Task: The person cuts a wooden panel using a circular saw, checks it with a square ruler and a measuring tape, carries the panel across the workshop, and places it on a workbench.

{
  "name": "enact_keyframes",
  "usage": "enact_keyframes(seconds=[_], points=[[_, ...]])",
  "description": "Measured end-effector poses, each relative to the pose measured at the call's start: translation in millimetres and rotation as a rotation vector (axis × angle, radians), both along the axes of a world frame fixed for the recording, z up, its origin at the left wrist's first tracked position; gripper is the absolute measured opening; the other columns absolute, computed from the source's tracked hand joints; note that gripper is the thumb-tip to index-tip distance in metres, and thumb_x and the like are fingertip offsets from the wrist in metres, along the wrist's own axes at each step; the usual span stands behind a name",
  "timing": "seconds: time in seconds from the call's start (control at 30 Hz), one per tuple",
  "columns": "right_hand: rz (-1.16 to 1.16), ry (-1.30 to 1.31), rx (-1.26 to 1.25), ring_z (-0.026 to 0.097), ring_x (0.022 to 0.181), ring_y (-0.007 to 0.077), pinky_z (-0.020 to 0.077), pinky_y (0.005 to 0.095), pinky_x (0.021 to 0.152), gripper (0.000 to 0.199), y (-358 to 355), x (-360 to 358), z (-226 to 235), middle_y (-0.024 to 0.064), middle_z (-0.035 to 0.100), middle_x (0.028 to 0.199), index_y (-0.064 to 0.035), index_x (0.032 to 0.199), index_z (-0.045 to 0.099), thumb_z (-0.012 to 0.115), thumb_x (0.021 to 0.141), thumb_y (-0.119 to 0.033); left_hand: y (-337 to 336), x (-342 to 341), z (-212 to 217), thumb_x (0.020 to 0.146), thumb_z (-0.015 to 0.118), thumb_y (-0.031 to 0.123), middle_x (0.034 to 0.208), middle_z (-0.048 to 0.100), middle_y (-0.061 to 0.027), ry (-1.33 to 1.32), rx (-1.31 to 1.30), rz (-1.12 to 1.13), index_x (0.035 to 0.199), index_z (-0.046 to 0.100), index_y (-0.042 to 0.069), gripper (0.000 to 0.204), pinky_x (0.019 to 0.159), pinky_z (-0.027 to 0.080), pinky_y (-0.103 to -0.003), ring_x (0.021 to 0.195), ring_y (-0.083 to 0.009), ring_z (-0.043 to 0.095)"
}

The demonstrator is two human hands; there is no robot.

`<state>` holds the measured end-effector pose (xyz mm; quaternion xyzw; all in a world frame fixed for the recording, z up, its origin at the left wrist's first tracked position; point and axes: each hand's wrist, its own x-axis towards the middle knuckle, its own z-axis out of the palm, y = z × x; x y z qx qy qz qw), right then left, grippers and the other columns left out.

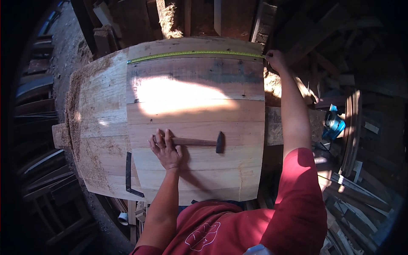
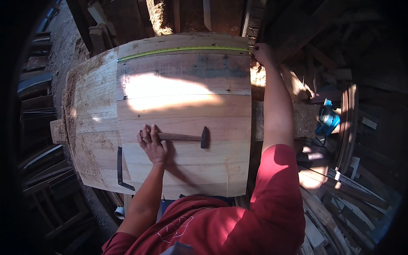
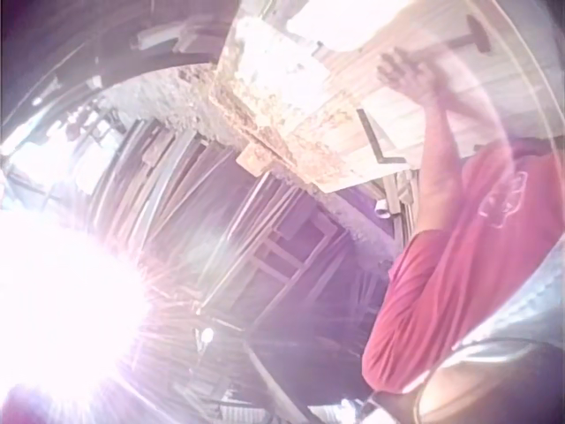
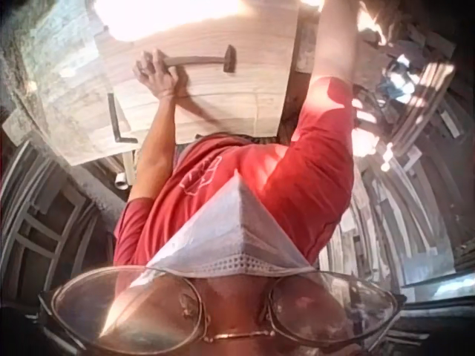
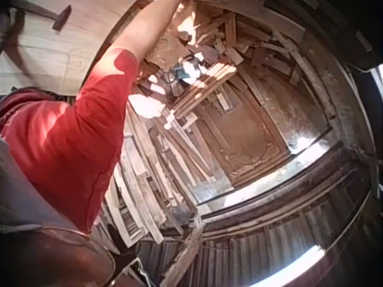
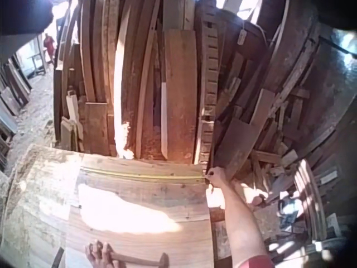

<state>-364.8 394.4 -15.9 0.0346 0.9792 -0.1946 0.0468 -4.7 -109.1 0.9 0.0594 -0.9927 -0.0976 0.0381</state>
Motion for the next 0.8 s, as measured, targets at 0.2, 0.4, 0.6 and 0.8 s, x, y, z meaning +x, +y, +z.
enact_keyframes(seconds=[0.2,0.4,0.6,0.8], points=[[0.006,-0.018,-0.014,0.070,0.089,0.0377,0.0549,0.0457,0.078,0.022,-3,2,2,0.0174,0.073,0.094,-0.0086,0.095,0.074,0.068,0.082,-0.025,-3,2,-2,0.072,0.063,0.026,0.159,0.031,-0.0142,0.010,-0.016,-0.010,0.149,0.043,0.019,0.080,0.123,0.019,-0.056,0.144,-0.0450,0.024],[0.034,-0.003,0.006,0.071,0.089,0.0354,0.0547,0.0450,0.077,0.024,-2,1,4,0.0172,0.073,0.094,-0.0089,0.098,0.075,0.068,0.082,-0.025,-3,2,-5,0.073,0.062,0.028,0.160,0.030,-0.0131,-0.003,0.014,0.000,0.149,0.045,0.020,0.078,0.124,0.017,-0.059,0.146,-0.0451,0.023],[0.001,-0.026,0.002,0.071,0.089,0.0346,0.0548,0.0448,0.077,0.023,9,-4,2,0.0166,0.073,0.093,-0.0088,0.097,0.075,0.067,0.083,-0.026,1,-3,-6,0.073,0.061,0.029,0.160,0.030,-0.0131,0.005,0.020,-0.001,0.149,0.045,0.020,0.078,0.124,0.016,-0.060,0.146,-0.0452,0.023],[0.169,-0.204,-0.223,0.069,0.073,0.0223,0.0520,0.0372,0.069,0.018,-8,22,28,0.0171,0.071,0.078,-0.0012,0.090,0.072,0.073,0.080,-0.016,-8,3,-3,0.073,0.062,0.033,0.160,0.030,-0.0129,0.009,0.009,0.043,0.149,0.045,0.021,0.079,0.124,0.016,-0.061,0.145,-0.0461,0.024]])
